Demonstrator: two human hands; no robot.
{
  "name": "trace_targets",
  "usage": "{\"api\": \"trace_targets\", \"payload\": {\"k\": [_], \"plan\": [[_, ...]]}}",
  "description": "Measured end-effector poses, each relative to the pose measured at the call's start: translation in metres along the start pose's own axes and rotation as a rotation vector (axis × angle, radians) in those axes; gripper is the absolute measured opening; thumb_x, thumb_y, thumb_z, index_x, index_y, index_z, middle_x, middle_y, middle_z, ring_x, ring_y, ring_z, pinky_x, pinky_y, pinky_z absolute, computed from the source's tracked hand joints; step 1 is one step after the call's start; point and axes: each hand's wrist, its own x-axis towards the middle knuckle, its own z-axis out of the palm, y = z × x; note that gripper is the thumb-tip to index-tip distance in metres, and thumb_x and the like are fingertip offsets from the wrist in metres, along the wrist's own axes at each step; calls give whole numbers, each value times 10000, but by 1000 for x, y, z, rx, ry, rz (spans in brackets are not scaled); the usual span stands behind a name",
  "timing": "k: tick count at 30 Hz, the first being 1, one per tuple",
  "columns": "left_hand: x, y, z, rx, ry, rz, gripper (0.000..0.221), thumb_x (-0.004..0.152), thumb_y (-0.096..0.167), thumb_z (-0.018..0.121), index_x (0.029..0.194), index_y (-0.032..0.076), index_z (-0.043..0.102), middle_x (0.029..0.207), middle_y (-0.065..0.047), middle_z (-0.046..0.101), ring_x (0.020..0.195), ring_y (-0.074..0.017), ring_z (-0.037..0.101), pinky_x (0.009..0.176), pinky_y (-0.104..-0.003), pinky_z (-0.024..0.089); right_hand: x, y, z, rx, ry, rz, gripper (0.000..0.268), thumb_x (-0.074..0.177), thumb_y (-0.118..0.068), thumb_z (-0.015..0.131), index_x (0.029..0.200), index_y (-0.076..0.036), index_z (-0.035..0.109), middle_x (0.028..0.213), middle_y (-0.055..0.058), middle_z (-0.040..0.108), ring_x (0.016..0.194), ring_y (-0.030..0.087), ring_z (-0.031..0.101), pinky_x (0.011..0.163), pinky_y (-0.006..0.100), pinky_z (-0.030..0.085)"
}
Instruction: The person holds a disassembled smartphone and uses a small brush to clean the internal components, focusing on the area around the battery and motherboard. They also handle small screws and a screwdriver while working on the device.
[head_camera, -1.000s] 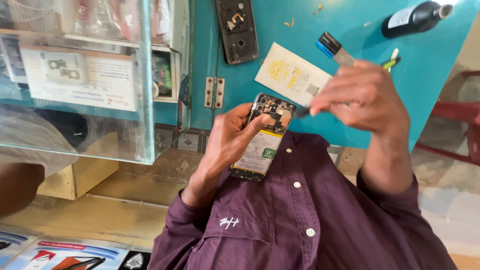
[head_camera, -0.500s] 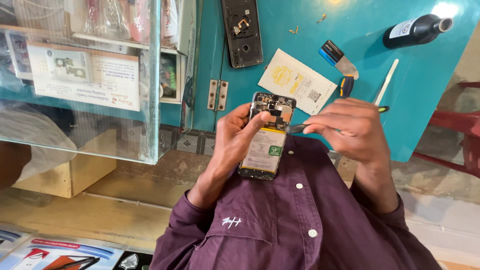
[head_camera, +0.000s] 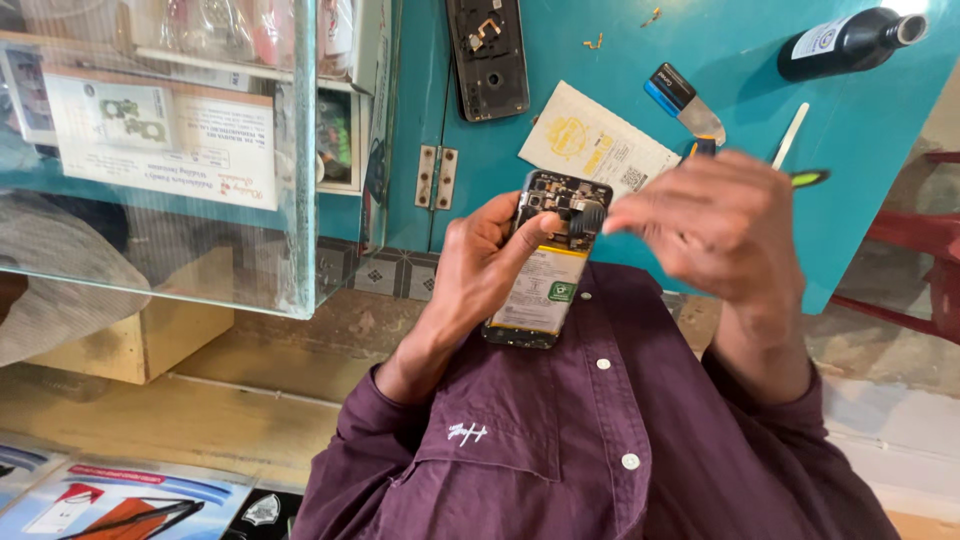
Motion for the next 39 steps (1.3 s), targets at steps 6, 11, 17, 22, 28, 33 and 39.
{"api": "trace_targets", "payload": {"k": [6, 11, 17, 22, 28, 33, 39], "plan": [[-3, 2, -1, 3, 12, -18, 323, 1012, 287, 697, 1103, -22, 724, 783, -24, 705, 702, -31, 527, 555, -252, 439, 21, -1, -16, 2, 0, -61, 145, 783, -220, 922, 815, -167, 790, 775, -36, 710, 661, 152, 583, 595, 337, 394], [-1, -1, -3, 5, -8, -25, 351, 1012, 328, 669, 1079, -16, 700, 778, 5, 708, 698, -17, 559, 556, -240, 468, 31, 2, -14, -129, -26, -110, 174, 783, -82, 871, 785, -245, 812, 774, -80, 731, 630, 122, 559, 577, 314, 358], [2, 0, -1, 85, -23, -61, 370, 1014, 352, 669, 1060, -13, 704, 759, -44, 686, 683, -48, 542, 549, -264, 444, 33, -1, -15, -74, -65, -155, 104, 760, -200, 900, 777, -244, 808, 740, -93, 717, 634, 104, 556, 567, 307, 353], [1, -2, -3, -11, -28, -32, 351, 1010, 347, 653, 1076, 6, 706, 811, -16, 741, 712, -30, 620, 575, -240, 500, 36, 10, -28, -104, -27, -102, 111, 813, -181, 904, 799, -232, 807, 771, -68, 708, 670, 113, 562, 605, 319, 351], [4, -18, 4, -174, -36, -7, 348, 1015, 302, 663, 1165, -9, 708, 925, -41, 751, 824, -54, 636, 693, -246, 540, 41, 1, -15, -164, -67, -136, 108, 824, -254, 896, 859, -200, 808, 815, -63, 703, 712, 132, 593, 625, 314, 370], [10, -30, 5, -174, -34, -38, 331, 997, 297, 676, 1149, 6, 718, 890, -51, 750, 772, -78, 640, 659, -271, 537, 24, -1, -16, -144, -128, -248, 119, 789, -115, 828, 851, -213, 804, 862, -54, 742, 738, 161, 628, 592, 316, 383], [11, -28, 5, -62, 24, 72, 352, 1013, 381, 656, 1112, 56, 750, 809, -38, 711, 673, -80, 514, 569, -316, 439, 6, 21, 5, 12, -139, 10, 53, 959, -135, 772, 976, -185, 781, 989, -91, 733, 832, 81, 637, 723, 236, 440]]}}
